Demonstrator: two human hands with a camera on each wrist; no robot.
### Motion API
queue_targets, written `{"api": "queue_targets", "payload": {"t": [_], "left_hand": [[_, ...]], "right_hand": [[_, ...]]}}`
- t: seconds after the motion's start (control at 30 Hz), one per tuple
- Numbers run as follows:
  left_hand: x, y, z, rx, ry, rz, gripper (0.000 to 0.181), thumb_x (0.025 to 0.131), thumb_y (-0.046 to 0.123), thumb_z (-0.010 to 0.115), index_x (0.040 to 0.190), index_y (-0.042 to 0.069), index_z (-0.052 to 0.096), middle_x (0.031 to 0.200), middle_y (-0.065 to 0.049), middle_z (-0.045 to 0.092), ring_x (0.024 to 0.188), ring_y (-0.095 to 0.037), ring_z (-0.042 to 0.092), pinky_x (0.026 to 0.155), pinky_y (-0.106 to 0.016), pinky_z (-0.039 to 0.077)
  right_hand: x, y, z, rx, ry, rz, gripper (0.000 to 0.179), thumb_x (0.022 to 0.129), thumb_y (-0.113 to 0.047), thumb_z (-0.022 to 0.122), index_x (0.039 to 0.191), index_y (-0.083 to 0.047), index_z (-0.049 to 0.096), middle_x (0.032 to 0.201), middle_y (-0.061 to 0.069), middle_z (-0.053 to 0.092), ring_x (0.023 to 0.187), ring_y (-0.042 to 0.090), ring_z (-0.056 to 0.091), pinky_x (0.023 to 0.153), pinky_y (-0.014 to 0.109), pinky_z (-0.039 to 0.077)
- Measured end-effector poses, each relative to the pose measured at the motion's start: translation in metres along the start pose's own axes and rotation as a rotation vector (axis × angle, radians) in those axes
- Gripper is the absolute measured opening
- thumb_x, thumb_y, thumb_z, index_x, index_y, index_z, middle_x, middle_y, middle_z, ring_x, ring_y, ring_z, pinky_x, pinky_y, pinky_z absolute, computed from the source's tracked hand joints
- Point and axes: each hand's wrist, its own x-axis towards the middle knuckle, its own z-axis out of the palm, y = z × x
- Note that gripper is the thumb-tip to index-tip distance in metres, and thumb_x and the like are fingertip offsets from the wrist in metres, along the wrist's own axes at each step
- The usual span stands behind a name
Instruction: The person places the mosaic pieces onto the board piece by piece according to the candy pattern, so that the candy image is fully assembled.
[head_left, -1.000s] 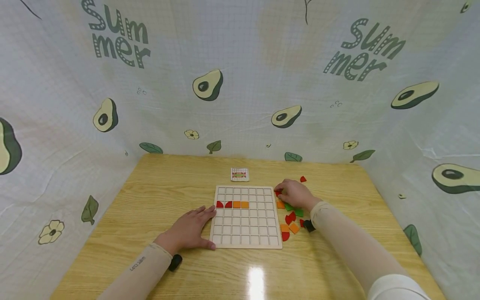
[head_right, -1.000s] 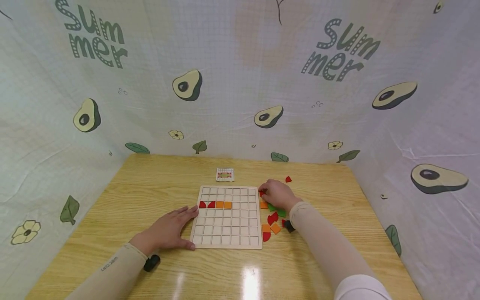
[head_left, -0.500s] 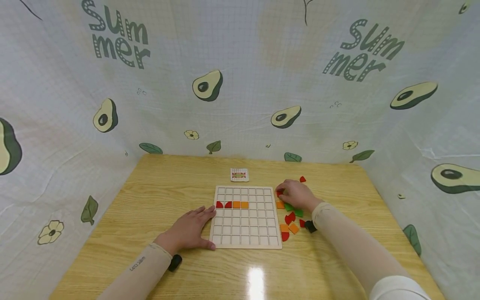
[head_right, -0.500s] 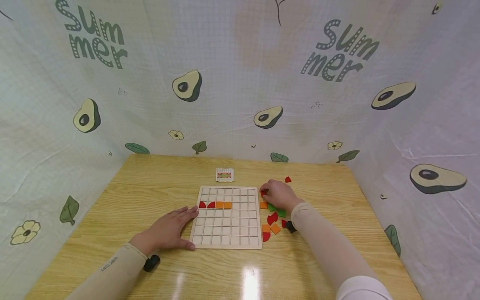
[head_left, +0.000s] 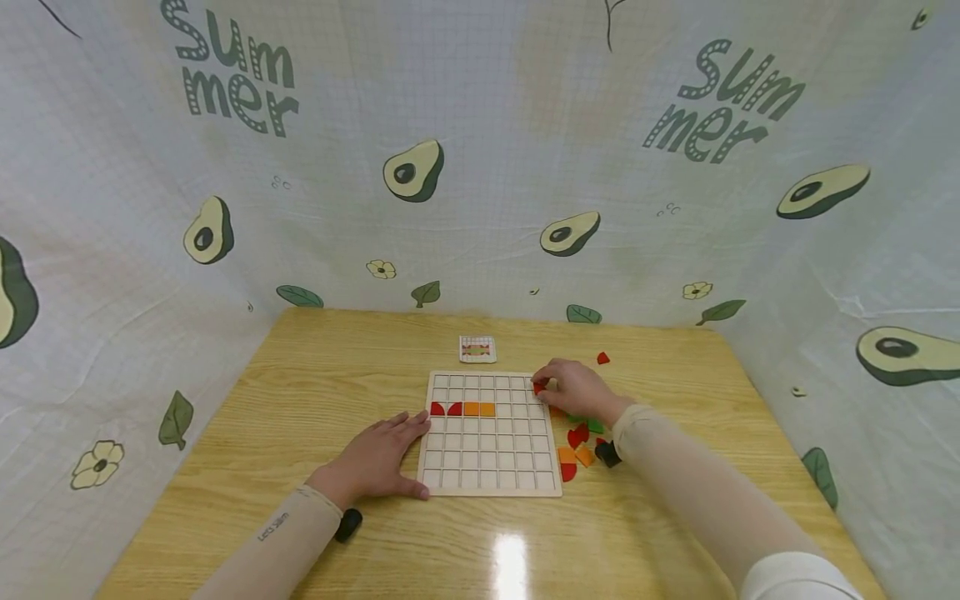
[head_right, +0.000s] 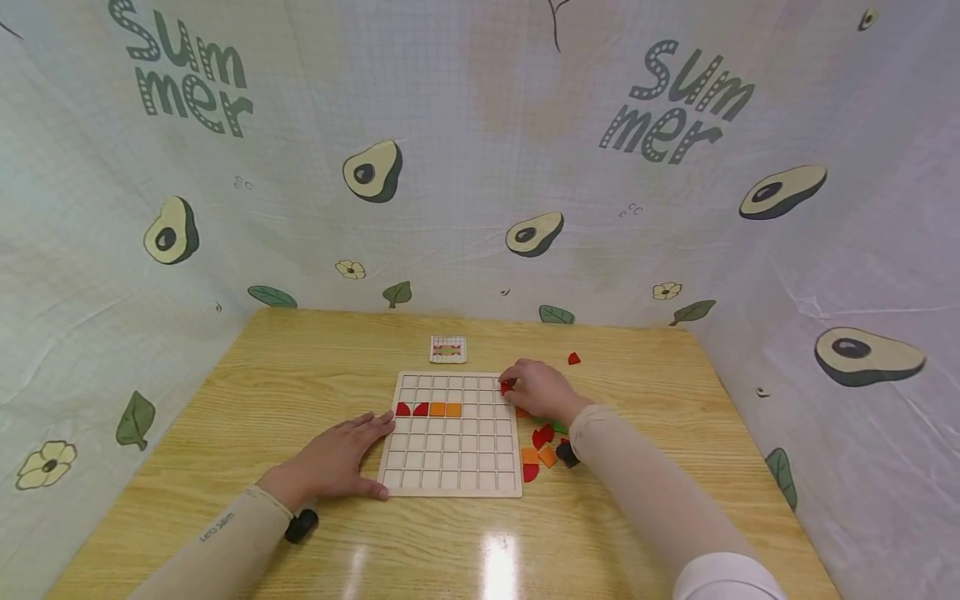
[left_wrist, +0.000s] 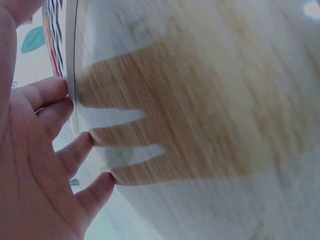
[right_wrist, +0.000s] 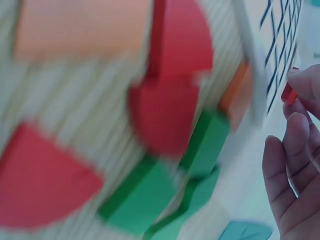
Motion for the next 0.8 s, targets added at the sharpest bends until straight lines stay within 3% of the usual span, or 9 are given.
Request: {"api": "queue_targets", "payload": {"t": [0.13, 0.4, 0.8], "left_hand": [[0.000, 0.001, -0.001, -0.001, 0.000, -0.003, 0.110, 0.071, 0.076, 0.071, 0.154, 0.013, 0.039, 0.161, -0.001, 0.031, 0.145, -0.033, 0.029, 0.112, -0.056, 0.029], [-0.001, 0.002, -0.003, -0.010, 0.003, 0.003, 0.109, 0.071, 0.074, 0.072, 0.154, 0.012, 0.040, 0.161, -0.002, 0.031, 0.145, -0.034, 0.029, 0.112, -0.056, 0.029], [-0.001, 0.003, -0.005, -0.023, 0.003, 0.012, 0.107, 0.072, 0.073, 0.073, 0.153, 0.011, 0.041, 0.160, -0.004, 0.032, 0.144, -0.037, 0.030, 0.111, -0.058, 0.029]], "right_hand": [[0.006, -0.018, 0.008, -0.001, -0.045, -0.015, 0.027, 0.091, -0.021, 0.074, 0.117, -0.015, 0.074, 0.102, -0.005, 0.065, 0.083, 0.014, 0.055, 0.081, 0.034, 0.050], [0.012, -0.042, 0.023, -0.019, -0.055, -0.106, 0.024, 0.090, -0.019, 0.074, 0.113, -0.015, 0.076, 0.098, -0.005, 0.065, 0.079, 0.011, 0.054, 0.074, 0.030, 0.049], [0.013, -0.054, 0.033, -0.092, -0.028, -0.050, 0.024, 0.089, -0.025, 0.074, 0.113, -0.020, 0.075, 0.100, -0.006, 0.063, 0.077, 0.011, 0.053, 0.070, 0.030, 0.048]]}}
